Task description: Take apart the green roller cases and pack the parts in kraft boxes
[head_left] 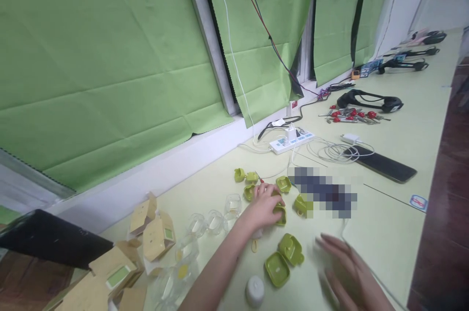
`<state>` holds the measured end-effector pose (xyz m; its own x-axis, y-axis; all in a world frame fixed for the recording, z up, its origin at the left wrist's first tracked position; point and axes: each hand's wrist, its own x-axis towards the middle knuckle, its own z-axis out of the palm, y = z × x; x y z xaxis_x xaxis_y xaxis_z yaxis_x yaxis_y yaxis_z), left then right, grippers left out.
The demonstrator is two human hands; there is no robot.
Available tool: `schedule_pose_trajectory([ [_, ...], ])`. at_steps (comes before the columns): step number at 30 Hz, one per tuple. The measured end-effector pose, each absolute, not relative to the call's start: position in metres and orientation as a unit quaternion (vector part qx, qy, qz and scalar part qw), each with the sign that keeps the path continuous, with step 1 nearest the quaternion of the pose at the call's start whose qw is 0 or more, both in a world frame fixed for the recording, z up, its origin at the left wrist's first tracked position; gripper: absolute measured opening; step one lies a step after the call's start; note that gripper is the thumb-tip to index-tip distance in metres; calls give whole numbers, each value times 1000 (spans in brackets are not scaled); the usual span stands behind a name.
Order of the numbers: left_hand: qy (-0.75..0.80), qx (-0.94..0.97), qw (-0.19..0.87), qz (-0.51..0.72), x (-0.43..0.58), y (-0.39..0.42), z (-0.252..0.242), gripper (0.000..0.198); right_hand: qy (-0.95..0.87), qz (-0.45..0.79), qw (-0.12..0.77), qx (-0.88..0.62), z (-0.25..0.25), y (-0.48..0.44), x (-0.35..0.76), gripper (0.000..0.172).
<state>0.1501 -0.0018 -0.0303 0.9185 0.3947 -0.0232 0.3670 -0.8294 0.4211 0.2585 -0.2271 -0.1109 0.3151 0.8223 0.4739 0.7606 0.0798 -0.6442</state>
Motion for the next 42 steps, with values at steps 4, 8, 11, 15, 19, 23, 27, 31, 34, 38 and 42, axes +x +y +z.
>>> schedule_pose_trajectory([
  [4,218,945,229,77,142,1,-21,28,-544,-20,413,-730,-101,-181,270,51],
  [8,284,910,243,178,106,23,9,33,-575,21,302,-760,-92,-143,289,43],
  [11,337,874,248,248,70,44,23,23,-584,41,263,-767,-87,-133,297,31],
  [15,427,821,261,274,34,68,12,19,-561,75,270,-779,-82,-132,297,28],
  [19,502,788,271,232,21,90,-15,28,-555,91,292,-773,-82,-122,298,27],
  [23,519,787,297,153,24,107,-39,29,-580,82,259,-768,-84,-105,298,25],
  [27,498,801,319,95,31,117,-54,30,-590,70,237,-769,-89,-95,297,25],
  [31,468,820,320,74,35,114,-56,31,-576,70,246,-777,-93,-98,300,29],
  [34,454,839,292,73,38,106,-49,32,-560,75,272,-779,-92,-102,303,32],
  [38,430,867,228,107,42,82,-28,44,-553,120,288,-773,-93,-104,307,32],
  [42,323,917,220,76,51,46,-10,34,-598,64,284,-747,-95,-105,304,33],
])
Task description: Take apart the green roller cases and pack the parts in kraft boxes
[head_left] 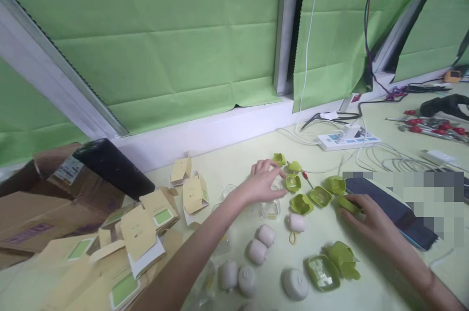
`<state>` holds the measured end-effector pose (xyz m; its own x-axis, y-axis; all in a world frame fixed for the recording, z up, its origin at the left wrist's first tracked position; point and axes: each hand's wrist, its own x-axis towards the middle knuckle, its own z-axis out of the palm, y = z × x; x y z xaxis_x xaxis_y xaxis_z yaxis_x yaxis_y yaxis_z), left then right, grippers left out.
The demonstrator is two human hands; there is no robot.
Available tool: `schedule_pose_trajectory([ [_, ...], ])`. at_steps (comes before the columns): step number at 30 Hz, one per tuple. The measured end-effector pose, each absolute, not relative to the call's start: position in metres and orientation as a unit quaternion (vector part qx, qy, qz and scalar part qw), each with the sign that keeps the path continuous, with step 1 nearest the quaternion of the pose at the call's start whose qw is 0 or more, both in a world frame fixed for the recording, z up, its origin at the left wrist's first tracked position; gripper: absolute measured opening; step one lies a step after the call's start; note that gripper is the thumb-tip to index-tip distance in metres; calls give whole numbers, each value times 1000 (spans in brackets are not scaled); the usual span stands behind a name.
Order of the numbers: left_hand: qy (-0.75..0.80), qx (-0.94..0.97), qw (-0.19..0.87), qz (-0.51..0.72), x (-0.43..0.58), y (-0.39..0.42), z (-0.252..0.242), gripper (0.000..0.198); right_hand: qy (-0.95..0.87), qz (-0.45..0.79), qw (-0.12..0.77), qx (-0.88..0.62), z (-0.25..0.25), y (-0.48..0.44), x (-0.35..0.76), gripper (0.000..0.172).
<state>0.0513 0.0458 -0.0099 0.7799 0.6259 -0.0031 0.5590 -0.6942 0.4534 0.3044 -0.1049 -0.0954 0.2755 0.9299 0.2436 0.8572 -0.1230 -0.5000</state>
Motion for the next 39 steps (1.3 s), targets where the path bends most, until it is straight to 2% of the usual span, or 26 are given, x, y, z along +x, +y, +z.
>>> schedule_pose_trajectory([
  [2,280,934,215,50,59,27,-10,34,-626,17,278,-728,-94,-107,305,36],
  [7,269,947,171,22,78,-3,-29,55,-621,-35,253,-741,-83,-117,335,39],
  [9,282,946,158,18,82,-7,-34,50,-589,-49,200,-781,-82,-118,356,49],
  [12,291,943,162,22,83,-8,-34,36,-559,-12,128,-819,-84,-116,383,75],
  [15,303,936,180,25,80,-10,-31,23,-559,32,125,-819,-84,-114,394,83],
  [19,321,919,223,47,77,-17,-28,8,-537,32,143,-831,-79,-116,394,81],
  [24,346,876,308,132,69,-17,-9,9,-483,12,157,-861,-78,-122,393,82],
  [30,403,732,469,286,43,-4,26,30,-505,-4,169,-847,-87,-125,400,78],
  [33,408,672,516,341,28,-10,35,35,-535,-25,178,-826,-93,-130,397,77],
  [36,415,653,519,363,20,-19,37,34,-604,-45,220,-765,-94,-143,383,60],
  [39,419,671,501,352,23,-22,32,31,-669,26,255,-698,-90,-162,364,38],
])
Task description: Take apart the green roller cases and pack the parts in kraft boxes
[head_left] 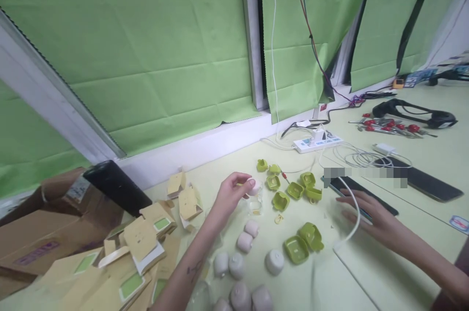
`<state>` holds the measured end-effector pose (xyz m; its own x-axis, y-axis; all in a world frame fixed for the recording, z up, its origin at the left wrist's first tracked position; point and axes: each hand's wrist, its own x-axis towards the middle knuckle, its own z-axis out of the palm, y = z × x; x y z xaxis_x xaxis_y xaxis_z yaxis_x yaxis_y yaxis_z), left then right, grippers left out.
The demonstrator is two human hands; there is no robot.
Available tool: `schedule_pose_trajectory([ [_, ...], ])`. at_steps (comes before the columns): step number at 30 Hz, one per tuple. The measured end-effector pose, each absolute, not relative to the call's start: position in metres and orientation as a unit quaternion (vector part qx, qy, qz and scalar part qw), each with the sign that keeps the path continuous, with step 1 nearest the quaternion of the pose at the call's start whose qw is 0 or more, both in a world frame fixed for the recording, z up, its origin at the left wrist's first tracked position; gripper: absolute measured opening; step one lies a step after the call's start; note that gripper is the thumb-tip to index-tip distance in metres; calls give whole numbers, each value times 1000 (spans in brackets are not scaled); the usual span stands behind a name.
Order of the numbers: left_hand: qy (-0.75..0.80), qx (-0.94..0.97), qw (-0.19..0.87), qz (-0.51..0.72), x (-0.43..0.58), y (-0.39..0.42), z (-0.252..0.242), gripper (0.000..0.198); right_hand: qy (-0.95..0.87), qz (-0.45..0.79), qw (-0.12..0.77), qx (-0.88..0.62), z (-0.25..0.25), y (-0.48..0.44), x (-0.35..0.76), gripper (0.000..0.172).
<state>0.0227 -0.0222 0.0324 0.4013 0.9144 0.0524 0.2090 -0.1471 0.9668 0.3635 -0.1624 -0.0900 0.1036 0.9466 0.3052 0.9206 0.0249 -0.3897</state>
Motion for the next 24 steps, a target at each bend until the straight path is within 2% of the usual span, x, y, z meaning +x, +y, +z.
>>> schedule_pose_trajectory([
  [4,415,716,468,310,38,-19,14,29,-656,69,266,-703,-78,-185,344,29],
  [8,415,785,395,234,56,-23,-14,20,-657,114,226,-710,-63,-192,328,25],
  [11,405,835,327,176,66,-30,-29,13,-654,52,242,-715,-47,-183,311,23],
  [14,389,869,272,144,67,-37,-31,20,-693,5,275,-666,-23,-164,291,22],
  [19,382,890,203,145,54,-58,-15,22,-833,85,175,-518,11,-121,254,27],
  [24,302,927,194,107,61,-106,-33,21,-872,113,67,-471,2,-86,230,21],
])
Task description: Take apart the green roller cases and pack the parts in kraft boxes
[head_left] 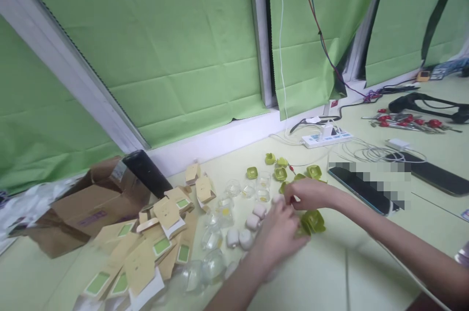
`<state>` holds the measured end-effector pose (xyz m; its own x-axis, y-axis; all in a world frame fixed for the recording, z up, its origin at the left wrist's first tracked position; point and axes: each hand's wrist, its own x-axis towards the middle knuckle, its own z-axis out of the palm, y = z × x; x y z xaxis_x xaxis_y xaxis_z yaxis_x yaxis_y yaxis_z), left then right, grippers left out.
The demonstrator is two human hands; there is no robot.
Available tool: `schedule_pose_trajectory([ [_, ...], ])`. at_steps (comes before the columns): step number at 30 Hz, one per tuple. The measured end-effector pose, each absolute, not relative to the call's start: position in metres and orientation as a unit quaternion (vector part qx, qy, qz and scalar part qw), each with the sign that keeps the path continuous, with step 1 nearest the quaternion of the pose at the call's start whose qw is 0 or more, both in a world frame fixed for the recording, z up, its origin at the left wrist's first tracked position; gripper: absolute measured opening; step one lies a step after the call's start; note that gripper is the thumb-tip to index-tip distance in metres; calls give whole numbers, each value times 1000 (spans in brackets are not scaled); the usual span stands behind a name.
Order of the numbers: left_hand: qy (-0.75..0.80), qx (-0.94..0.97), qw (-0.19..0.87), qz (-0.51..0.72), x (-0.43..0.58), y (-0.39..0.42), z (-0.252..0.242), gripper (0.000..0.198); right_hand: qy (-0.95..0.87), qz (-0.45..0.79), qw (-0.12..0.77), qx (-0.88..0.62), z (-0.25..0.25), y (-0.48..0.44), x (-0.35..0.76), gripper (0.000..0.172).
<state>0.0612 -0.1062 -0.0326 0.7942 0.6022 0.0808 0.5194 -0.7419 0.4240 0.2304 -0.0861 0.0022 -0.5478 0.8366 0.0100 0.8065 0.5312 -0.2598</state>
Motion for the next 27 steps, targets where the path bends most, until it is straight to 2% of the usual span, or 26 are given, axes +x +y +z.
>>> schedule_pose_trajectory([
  [3,288,932,193,103,72,-128,-52,20,-884,91,16,-459,-12,-79,223,20],
  [9,312,901,247,173,54,-145,-41,13,-891,24,18,-454,-35,-88,222,25],
  [10,322,880,283,206,46,-147,-36,13,-892,19,21,-452,-38,-89,222,24],
  [12,340,783,432,290,30,-152,-25,15,-891,9,30,-453,-44,-89,225,20],
  [14,328,606,619,376,16,-158,-19,17,-889,0,38,-457,-48,-87,226,19],
  [16,295,447,725,433,5,-161,-16,22,-886,-5,41,-462,-49,-83,228,20],
  [24,306,237,751,536,-8,-158,-48,44,-897,-38,20,-439,-51,-83,225,25],
  [27,294,214,752,550,-11,-161,-54,41,-901,-45,7,-431,-55,-83,222,29],
])
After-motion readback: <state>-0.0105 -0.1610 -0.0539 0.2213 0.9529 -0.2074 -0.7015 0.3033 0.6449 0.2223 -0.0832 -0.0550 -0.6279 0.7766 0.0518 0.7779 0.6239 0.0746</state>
